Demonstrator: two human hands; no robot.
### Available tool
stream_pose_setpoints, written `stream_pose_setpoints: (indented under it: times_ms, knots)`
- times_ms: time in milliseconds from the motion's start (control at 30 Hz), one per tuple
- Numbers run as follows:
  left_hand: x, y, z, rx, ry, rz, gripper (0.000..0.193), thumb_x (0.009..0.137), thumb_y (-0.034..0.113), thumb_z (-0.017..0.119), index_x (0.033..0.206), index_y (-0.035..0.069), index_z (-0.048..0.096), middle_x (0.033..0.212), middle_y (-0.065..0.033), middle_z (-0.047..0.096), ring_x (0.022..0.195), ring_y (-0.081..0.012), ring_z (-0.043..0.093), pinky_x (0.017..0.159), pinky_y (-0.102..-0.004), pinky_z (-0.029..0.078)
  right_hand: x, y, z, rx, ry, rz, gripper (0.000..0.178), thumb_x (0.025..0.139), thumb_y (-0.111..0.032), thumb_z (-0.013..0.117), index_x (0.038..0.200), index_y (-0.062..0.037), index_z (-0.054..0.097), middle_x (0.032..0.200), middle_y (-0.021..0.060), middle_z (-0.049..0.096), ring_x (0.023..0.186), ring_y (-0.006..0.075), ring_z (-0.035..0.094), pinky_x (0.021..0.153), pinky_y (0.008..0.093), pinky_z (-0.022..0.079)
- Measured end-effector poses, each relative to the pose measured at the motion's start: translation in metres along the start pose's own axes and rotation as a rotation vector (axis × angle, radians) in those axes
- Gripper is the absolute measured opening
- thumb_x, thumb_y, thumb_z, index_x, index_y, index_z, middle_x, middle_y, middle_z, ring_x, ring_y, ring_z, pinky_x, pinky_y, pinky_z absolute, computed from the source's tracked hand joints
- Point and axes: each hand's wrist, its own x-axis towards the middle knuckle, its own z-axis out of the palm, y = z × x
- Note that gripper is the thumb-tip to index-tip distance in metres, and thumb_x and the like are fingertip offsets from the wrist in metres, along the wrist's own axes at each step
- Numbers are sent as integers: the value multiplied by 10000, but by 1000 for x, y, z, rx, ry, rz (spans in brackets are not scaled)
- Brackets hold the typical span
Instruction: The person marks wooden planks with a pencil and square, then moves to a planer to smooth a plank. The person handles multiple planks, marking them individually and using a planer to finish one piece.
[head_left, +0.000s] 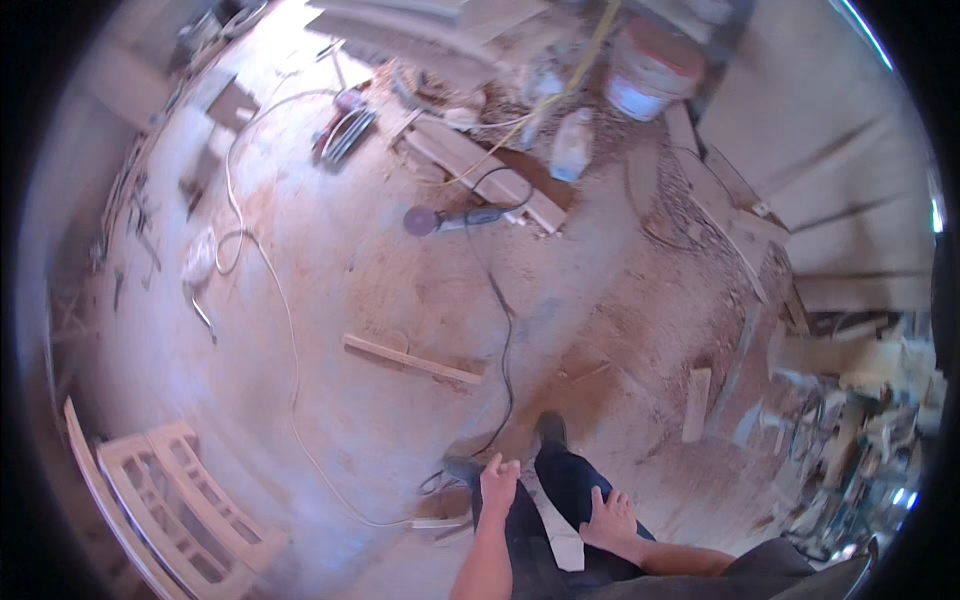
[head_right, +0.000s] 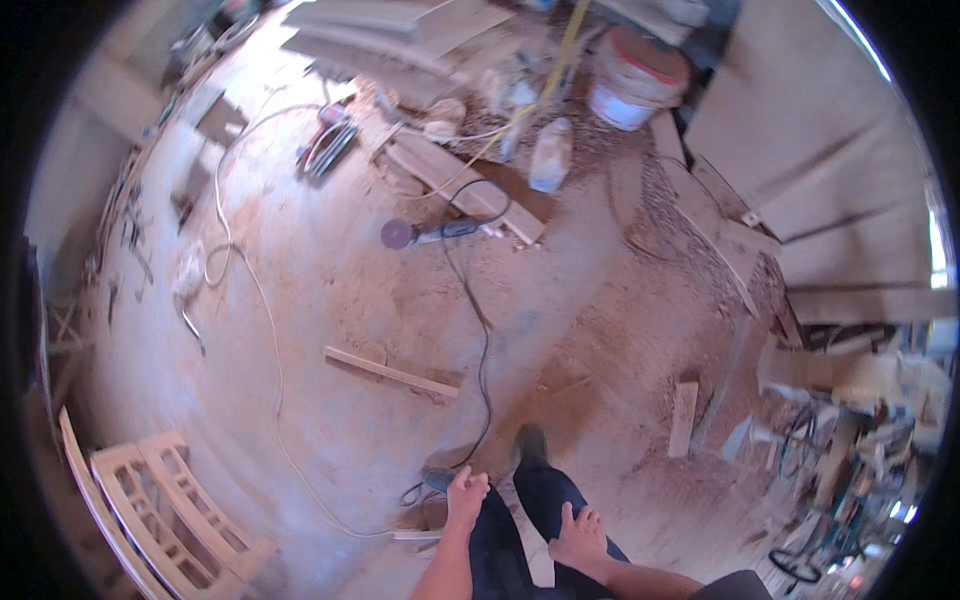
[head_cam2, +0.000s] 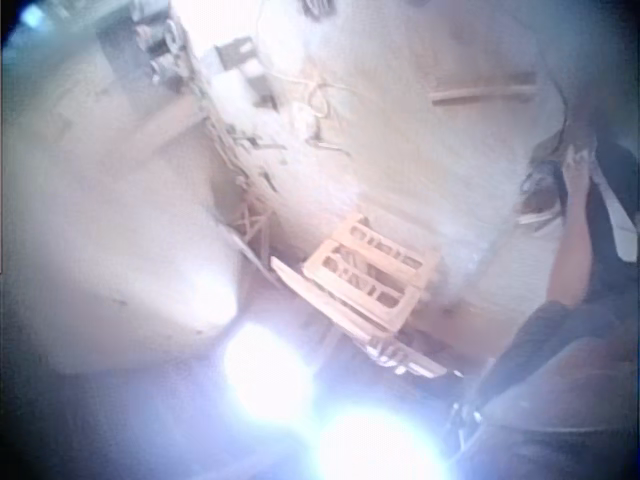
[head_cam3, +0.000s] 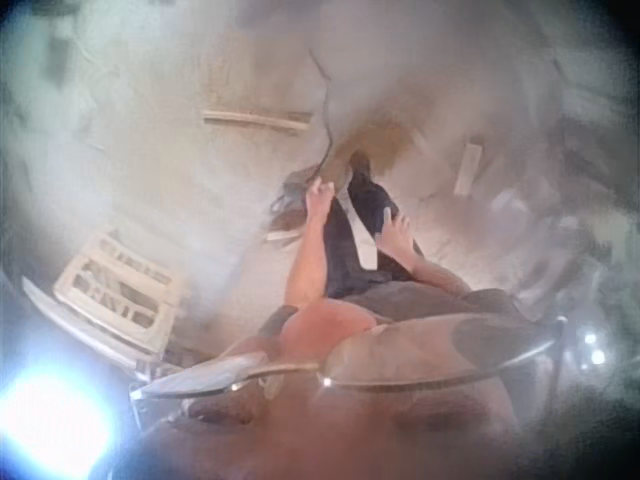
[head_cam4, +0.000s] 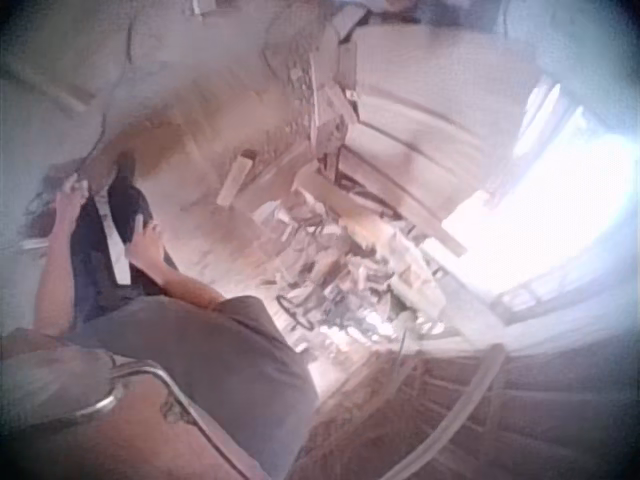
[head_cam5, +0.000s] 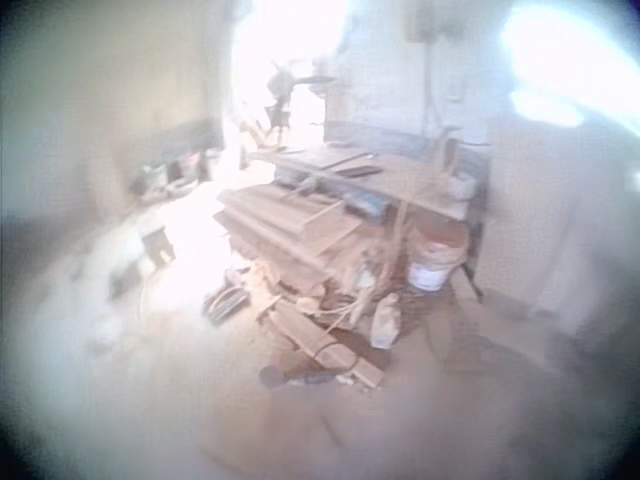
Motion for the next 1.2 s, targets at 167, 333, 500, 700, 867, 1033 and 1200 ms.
stream_pose_setpoints:
  times_ms: [167,333,500,700,867,1033,1200]
  knots:
    - [-124,-23,-36,473,-208,49,777,948,321,753,1535,-108,477,1211,-217,747,1141,-286,709,1036,-386,521,-31,29,34,103,13,37,899,822,-378,720,1578,-38,373,1317,309,566,1258,460,560,1086,519,466]
    - [-198,-47,-87,1129,-410,168,757,982,391,728,1538,-65,489,1447,-258,622,1288,-336,634,1088,-413,490,-85,46,44,450,-208,145,908,874,-488,706,1626,-121,354,1466,298,529,1370,468,523,1120,555,464]
    - [-223,48,-89,804,-662,-369,755,1011,504,668,1535,-13,497,1416,-197,653,1229,-305,660,1089,-431,490,-161,78,94,904,-247,381,887,897,-603,672,1627,-181,396,1529,310,499,1412,490,506,1152,588,443]
    - [-231,80,-116,916,-623,-681,742,1046,587,588,1519,17,548,1417,-163,664,1271,-291,650,1112,-415,480,-244,100,190,1436,-63,637,903,909,-618,667,1626,-135,406,1556,321,480,1419,497,503,1156,571,444]
    - [-258,89,-56,1098,-584,-459,745,1045,603,580,1501,13,568,1402,-163,675,1266,-289,654,1114,-413,480,-301,101,262,1611,-59,843,900,918,-606,662,1630,-113,415,1621,328,407,1464,508,446,1170,570,431]
    - [-298,56,49,1222,-608,-199,751,1045,619,571,1482,9,589,1386,-163,685,1262,-287,657,1117,-410,480,-356,111,336,1832,111,1010,767,934,-567,649,1535,-101,548,1493,310,565,1405,475,526,1174,528,433]
    - [-352,23,137,1337,-704,-52,758,1045,636,562,1464,5,609,1370,-162,696,1257,-285,661,1119,-408,480,-379,111,412,2036,443,1013,613,916,-487,671,1333,-39,705,1341,258,692,1274,445,635,1097,487,502]
